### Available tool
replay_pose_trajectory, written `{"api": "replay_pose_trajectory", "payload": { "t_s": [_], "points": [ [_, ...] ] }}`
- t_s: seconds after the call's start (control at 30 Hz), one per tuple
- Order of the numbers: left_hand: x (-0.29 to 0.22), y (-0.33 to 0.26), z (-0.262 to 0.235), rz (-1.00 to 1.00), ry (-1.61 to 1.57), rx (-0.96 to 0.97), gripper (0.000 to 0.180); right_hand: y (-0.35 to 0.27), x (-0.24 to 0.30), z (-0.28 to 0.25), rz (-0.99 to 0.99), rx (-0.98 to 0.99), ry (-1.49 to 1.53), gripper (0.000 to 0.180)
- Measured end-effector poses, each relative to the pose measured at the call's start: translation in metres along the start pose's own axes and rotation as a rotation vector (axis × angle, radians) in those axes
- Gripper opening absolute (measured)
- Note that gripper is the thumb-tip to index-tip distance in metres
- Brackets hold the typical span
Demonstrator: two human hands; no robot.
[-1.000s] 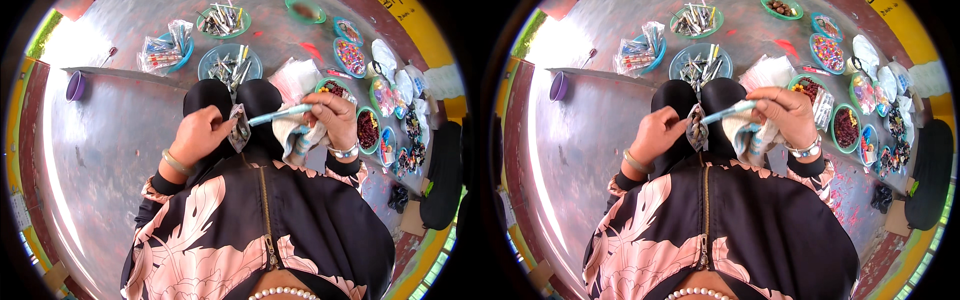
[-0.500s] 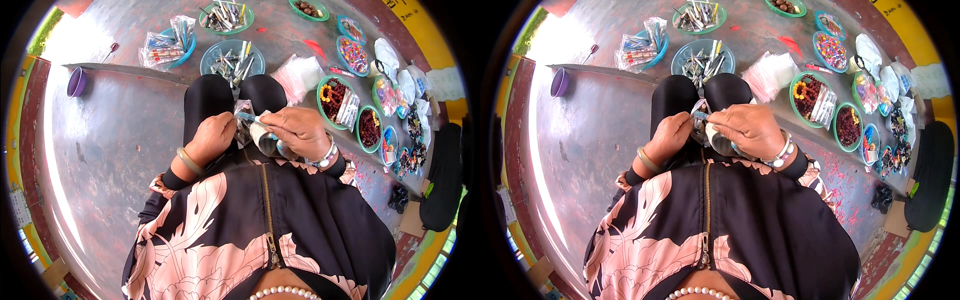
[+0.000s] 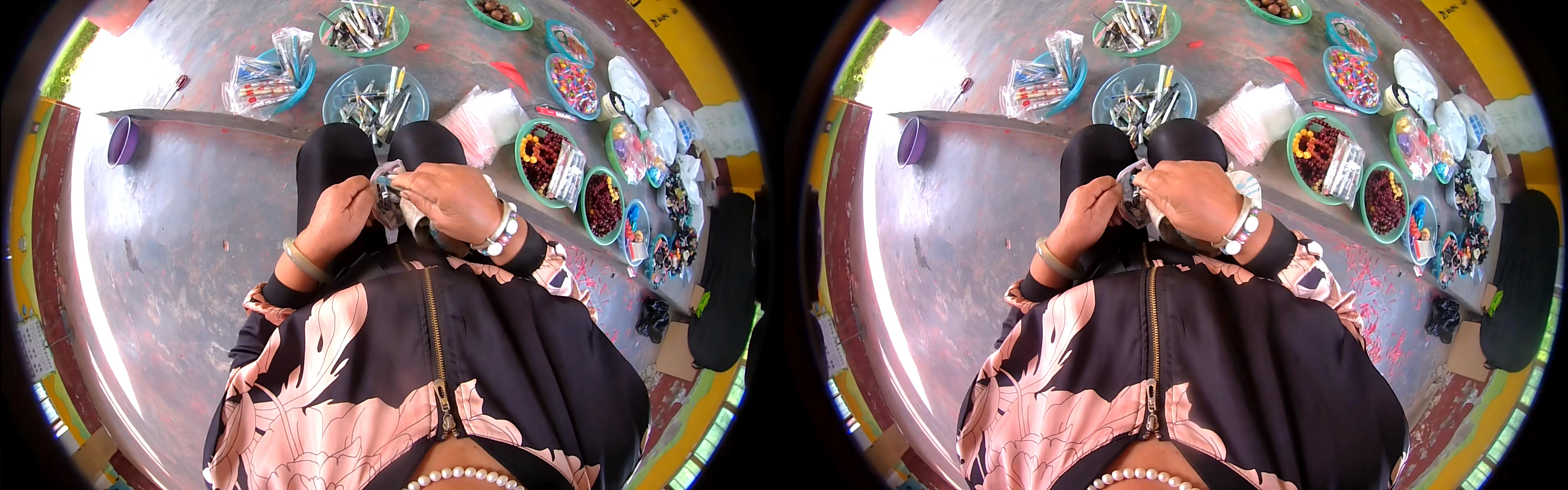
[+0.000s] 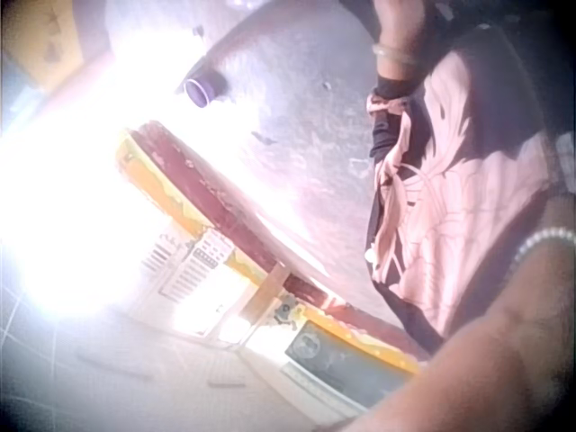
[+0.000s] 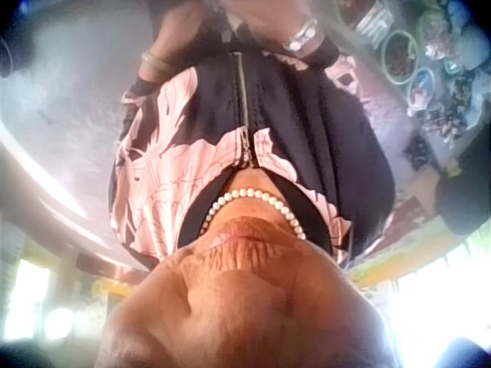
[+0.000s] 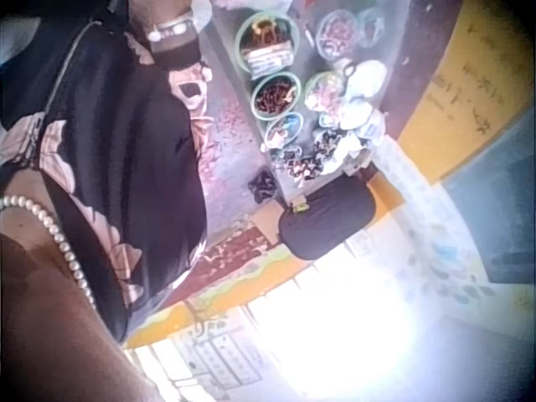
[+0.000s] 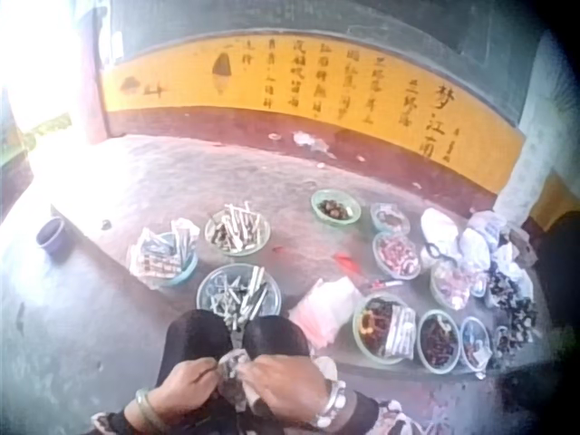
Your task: The person sits cross-legged on the floor and repeatedly wipes various markers with a cloth. They pick up markers from a bowl, clean them, and place them back into the bowl. The person also handles a small plastic bag containing round objects.
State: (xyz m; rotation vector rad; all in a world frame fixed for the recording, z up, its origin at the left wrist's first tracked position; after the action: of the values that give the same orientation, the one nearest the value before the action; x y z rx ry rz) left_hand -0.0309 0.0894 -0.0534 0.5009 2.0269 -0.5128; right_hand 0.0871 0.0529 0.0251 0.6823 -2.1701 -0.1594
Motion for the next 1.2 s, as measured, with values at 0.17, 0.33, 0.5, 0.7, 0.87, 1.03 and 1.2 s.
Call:
{"api": "replay_pose_trajectory", "payload": {
  "t_s": [0.17, 0.33, 0.5, 0.7, 0.87, 1.03, 1.2],
  "points": [
    [0.002, -0.001, -0.001, -0.005, -0.017, -0.005, 0.023, 0.003, -0.009, 0.008, -0.08, -0.101, -0.034, 0.012],
    [0.006, 0.0, 0.001, -0.001, 0.028, -0.01, 0.023, 0.01, -0.01, 0.014, -0.085, -0.078, -0.093, 0.017],
    [0.008, 0.0, -0.001, 0.005, 0.058, -0.033, 0.023, 0.019, -0.01, 0.009, 0.009, -0.066, -0.064, 0.013],
    [0.004, 0.001, -0.004, 0.149, 0.216, -0.111, 0.019, 0.024, -0.022, 0.01, 0.021, -0.062, 0.073, 0.014],
    [-0.015, -0.001, -0.003, 0.276, 0.287, -0.136, 0.016, 0.029, -0.019, 0.031, 0.053, 0.093, -0.194, 0.012],
    [0.002, 0.0, -0.009, 0.125, 0.147, -0.148, 0.018, 0.027, -0.012, 0.016, 0.101, 0.044, -0.179, 0.03],
    [0.011, 0.001, -0.006, 0.035, 0.057, -0.112, 0.018, 0.021, -0.019, 0.01, 0.159, -0.032, -0.152, 0.065]
  ]
}}
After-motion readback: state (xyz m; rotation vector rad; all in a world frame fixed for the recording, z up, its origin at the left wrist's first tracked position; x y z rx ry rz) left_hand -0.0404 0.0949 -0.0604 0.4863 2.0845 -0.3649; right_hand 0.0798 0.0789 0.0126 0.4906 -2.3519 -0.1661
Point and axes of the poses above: each hand's wrist, its own y-axis towards the middle knuckle, its own z-axis out of the palm, x = y × z, the point moved 9 cm from there along y, towards the middle knuckle, and after that the axes turned 14 degrees about y, right-handed, at the moved point
